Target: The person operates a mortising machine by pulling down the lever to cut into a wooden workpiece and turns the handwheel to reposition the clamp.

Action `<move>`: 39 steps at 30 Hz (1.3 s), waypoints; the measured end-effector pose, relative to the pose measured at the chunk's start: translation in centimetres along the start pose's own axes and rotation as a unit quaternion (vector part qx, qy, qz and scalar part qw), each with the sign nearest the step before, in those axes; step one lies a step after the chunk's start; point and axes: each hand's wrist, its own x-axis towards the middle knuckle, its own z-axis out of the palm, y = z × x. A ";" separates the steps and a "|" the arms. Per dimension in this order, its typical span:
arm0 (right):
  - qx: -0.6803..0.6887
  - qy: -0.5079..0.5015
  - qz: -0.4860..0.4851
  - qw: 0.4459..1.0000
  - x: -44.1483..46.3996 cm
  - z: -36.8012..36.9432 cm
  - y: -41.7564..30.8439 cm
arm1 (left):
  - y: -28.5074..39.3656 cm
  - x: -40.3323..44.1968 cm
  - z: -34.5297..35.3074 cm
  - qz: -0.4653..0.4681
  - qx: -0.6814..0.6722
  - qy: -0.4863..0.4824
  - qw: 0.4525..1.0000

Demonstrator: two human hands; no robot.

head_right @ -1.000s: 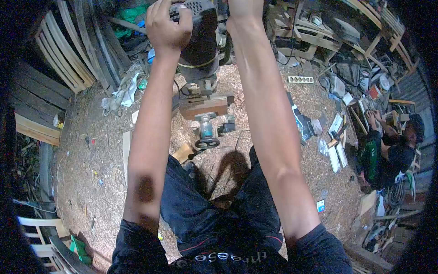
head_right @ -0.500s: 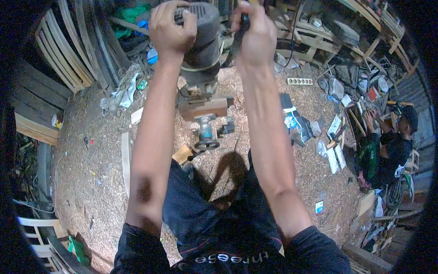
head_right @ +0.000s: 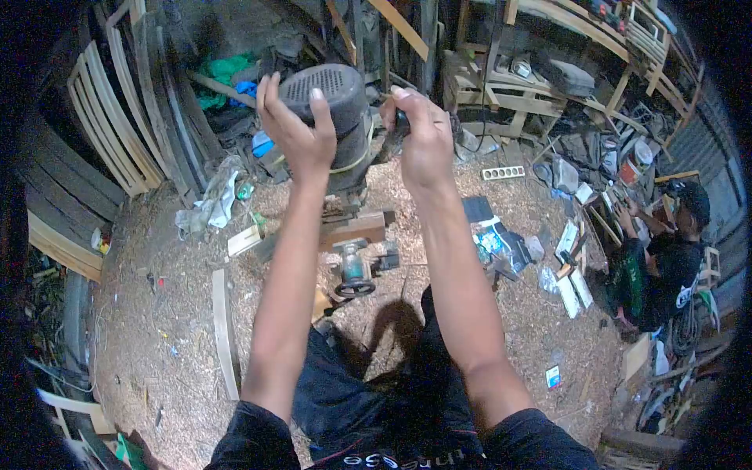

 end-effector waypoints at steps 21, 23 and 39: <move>0.003 0.005 -0.011 1.000 -5.1 -0.4 0.3 | -1.6 -1.9 1.3 0.007 -0.029 0.042 0.999; 0.018 -0.018 -0.018 1.000 -5.7 -1.3 0.6 | -1.5 -1.9 1.4 0.003 -0.038 0.040 0.998; -0.149 0.007 -0.046 0.988 -19.8 -5.6 3.4 | -2.4 -3.8 1.8 0.033 -0.049 0.055 0.997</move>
